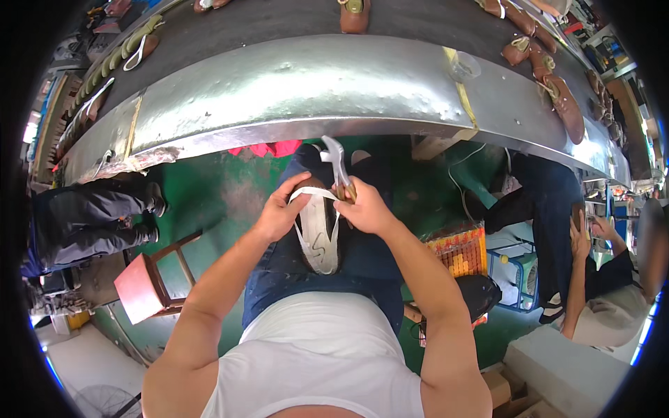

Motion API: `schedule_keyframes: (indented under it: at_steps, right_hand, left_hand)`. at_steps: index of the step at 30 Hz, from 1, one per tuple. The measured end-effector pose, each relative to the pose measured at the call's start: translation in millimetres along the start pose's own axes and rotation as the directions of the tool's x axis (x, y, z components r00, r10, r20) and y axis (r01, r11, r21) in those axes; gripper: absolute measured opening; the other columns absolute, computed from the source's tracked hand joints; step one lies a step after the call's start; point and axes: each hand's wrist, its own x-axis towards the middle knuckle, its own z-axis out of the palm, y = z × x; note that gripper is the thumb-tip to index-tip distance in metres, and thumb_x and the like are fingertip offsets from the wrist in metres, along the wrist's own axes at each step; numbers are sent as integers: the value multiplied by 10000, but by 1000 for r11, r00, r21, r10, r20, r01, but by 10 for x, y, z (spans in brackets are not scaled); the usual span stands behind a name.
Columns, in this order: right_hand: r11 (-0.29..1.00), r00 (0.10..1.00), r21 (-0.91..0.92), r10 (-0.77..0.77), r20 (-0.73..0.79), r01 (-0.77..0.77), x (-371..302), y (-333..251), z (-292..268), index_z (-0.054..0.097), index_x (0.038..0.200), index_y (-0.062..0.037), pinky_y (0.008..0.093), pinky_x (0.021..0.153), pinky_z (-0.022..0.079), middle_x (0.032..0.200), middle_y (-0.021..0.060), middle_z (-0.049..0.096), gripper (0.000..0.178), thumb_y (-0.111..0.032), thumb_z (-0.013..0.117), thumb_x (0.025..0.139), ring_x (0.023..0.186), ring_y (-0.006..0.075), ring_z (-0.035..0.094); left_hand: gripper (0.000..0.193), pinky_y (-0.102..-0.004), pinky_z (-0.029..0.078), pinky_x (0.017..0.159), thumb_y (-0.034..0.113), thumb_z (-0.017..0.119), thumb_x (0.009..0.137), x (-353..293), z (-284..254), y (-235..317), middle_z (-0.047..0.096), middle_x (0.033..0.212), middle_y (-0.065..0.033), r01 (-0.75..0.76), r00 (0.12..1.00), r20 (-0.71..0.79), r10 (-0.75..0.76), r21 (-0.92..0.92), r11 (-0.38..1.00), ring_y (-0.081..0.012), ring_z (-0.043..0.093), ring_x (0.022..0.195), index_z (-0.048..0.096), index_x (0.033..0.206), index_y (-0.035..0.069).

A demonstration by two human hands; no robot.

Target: Manually lasting shoes by pulling the upper over the last and securing it with pliers.

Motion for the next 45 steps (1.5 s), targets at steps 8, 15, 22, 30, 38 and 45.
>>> schedule_keyframes:
  at_steps: [8, 15, 22, 30, 38, 45]
  right_hand:
    - [983, 986, -85, -164, -26, 162, -366, -493, -40, 558, 1175, -15, 353, 821, 498, 1051, 132, 671, 355, -216, 662, 902, 913, 205, 651]
    - [983, 986, -79, -166, -25, 164, -684, -484, 230, 496, 1184, -22, 354, 863, 483, 1102, 141, 641, 352, -290, 579, 972, 946, 237, 629]
    - [978, 977, -34, -207, -52, 205, -662, -512, 378, 505, 1202, -19, 368, 860, 498, 1096, 163, 655, 347, -289, 548, 990, 971, 273, 656]
    - [954, 964, -252, -100, 248, 163, -545, -952, 60, 458, 1266, 8, 400, 885, 496, 1138, 202, 630, 638, -332, 776, 829, 1019, 339, 653]
    - [848, 939, -475, -74, 336, 236, -559, -1154, 3, 415, 1285, 17, 457, 839, 508, 1123, 238, 597, 734, -195, 801, 699, 1000, 427, 623]
    - [861, 953, -471, -50, 299, 193, -642, -1135, -40, 413, 1245, 9, 425, 820, 518, 1143, 222, 610, 707, -147, 804, 677, 972, 399, 643]
  left_hand:
    - [753, -353, 382, 1081, 47, 681, 859, -254, 47, 268, 460, 1450, -195, -106, 993, 64, 96, 194, 975, -252, 472, 1325, 292, 1502, -1]
    - [855, -446, 334, 1128, -56, 644, 795, -732, 255, 369, 381, 1481, -276, -609, 792, 382, 476, 442, 658, -431, 389, 1375, 216, 1532, 14]
    - [803, -507, 336, 1120, -68, 617, 801, -1016, 459, 251, 382, 1431, -339, -484, 860, 184, 477, 593, 643, -506, 391, 1340, 205, 1490, -53]
    - [817, -506, 360, 1106, 29, 691, 838, -878, 445, 279, 366, 1440, -342, -524, 827, 235, 511, 651, 550, -505, 413, 1321, 194, 1478, -75]
    - [754, -485, 276, 1155, 37, 667, 790, -671, 4, 558, 337, 1472, -290, -494, 817, 539, 207, 467, 733, -461, 270, 1410, 319, 1455, -31]
    - [414, -454, 480, 951, 61, 693, 817, -365, 74, 370, 627, 1075, -147, -688, 724, 514, 460, 581, 434, -377, 583, 1021, 557, 1207, 40]
